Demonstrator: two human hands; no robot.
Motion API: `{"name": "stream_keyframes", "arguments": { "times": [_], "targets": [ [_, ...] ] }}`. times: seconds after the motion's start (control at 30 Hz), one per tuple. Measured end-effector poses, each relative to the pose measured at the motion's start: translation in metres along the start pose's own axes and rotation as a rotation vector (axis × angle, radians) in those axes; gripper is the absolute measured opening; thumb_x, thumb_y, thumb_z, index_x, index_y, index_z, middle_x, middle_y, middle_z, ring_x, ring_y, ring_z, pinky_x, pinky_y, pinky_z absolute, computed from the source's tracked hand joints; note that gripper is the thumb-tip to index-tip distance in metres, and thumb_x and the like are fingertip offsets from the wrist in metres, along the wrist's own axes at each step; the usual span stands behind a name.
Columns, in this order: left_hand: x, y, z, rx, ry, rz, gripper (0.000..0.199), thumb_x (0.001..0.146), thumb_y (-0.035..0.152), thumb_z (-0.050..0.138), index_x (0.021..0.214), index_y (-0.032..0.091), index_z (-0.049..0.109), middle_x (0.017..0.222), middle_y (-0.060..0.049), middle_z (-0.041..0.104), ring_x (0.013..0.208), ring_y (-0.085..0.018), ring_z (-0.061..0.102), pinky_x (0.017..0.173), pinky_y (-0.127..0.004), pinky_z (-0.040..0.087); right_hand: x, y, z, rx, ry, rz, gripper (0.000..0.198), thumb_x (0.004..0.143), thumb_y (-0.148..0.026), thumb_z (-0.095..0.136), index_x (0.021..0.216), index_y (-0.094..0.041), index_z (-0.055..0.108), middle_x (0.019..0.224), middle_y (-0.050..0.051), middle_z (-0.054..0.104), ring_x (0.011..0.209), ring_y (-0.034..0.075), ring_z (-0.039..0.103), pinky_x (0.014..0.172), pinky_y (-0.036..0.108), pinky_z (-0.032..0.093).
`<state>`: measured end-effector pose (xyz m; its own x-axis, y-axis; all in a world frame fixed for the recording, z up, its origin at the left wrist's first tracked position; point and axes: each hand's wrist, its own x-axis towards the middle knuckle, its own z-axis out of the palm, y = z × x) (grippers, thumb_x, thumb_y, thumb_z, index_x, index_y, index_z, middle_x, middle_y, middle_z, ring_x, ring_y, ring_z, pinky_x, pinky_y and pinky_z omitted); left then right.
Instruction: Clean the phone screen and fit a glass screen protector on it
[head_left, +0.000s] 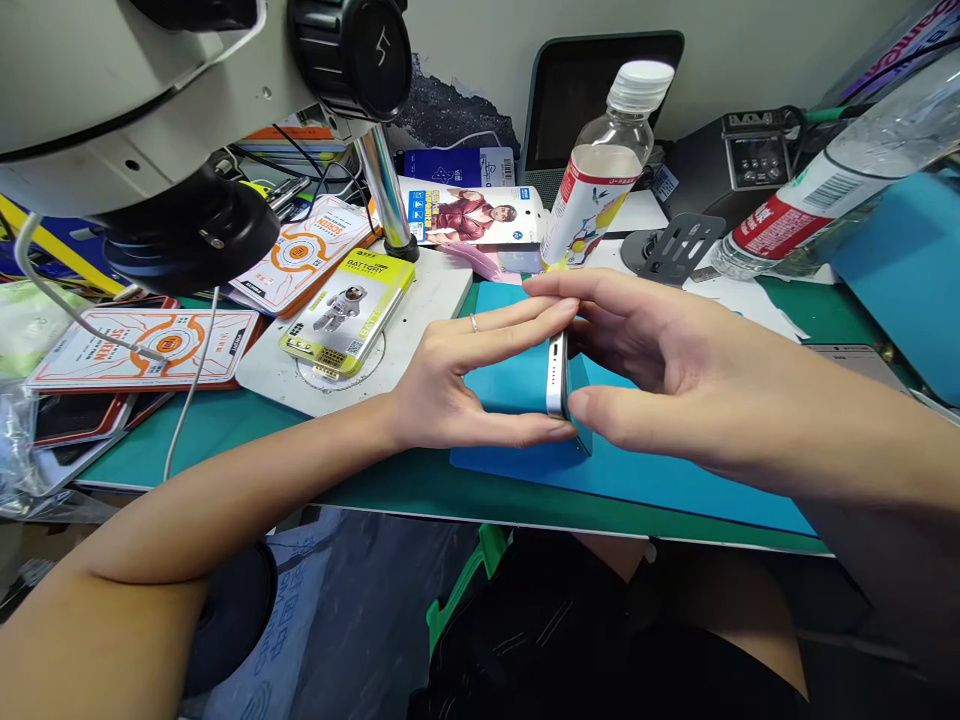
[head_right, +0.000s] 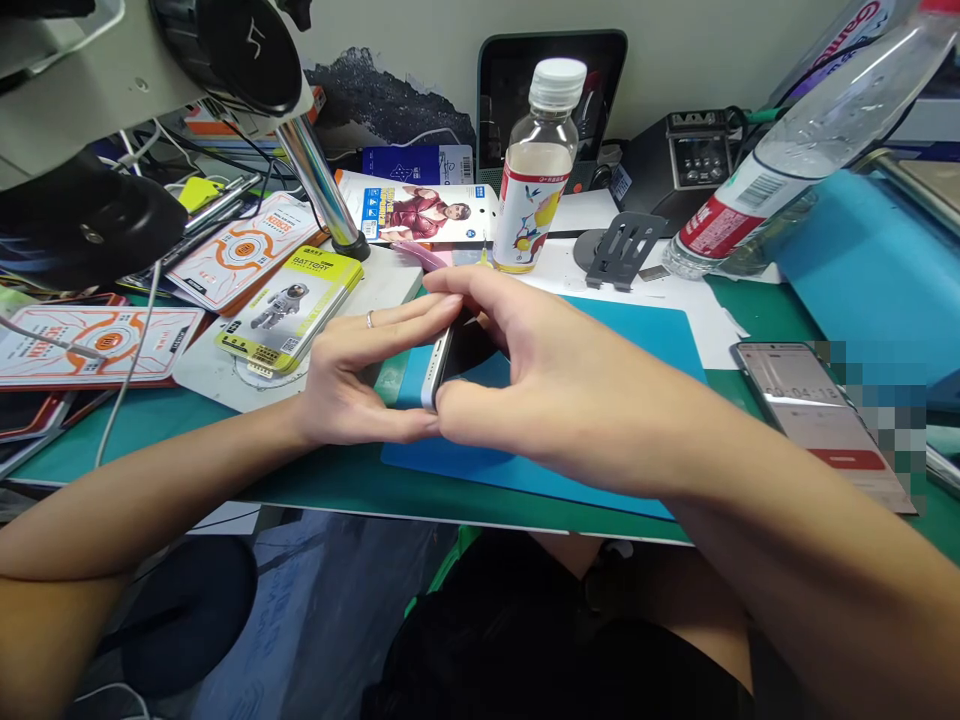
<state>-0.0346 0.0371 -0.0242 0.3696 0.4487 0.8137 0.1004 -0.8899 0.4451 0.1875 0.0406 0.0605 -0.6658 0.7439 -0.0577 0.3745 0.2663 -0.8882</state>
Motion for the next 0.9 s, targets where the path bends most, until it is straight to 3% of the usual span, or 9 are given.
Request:
{"name": "stream_keyframes", "arguments": {
  "times": [0.53,0.9],
  "targets": [
    [-0.0006,0.0009,0.0008,0.01,0.015,0.013,0.08,0.083,0.045,0.085,0.155,0.032,0.051,0.15,-0.005,0.063,0.131,-0.033,0.067,0.113,-0.048,0.059,0.0012,-0.0017,-0.0025,-0.024,-0.007,0.023,0.085,0.08,-0.036,0.08,0.158,-0.042,0.046,0.156,-0.001,0.058,0.141,0.04,0.055,0.115,0.055,0.051],
    [-0.0026,-0.0002,0.0019,0.031,0.025,-0.021,0.079,0.084,0.05,0.083,0.154,0.033,0.052,0.147,-0.004,0.065,0.133,-0.033,0.065,0.115,-0.051,0.057,0.0011,-0.0043,-0.0025,0.0,-0.007,-0.003,0.073,0.079,-0.03,0.079,0.147,-0.042,0.058,0.15,-0.002,0.063,0.14,0.04,0.056,0.112,0.052,0.054]
  ]
}}
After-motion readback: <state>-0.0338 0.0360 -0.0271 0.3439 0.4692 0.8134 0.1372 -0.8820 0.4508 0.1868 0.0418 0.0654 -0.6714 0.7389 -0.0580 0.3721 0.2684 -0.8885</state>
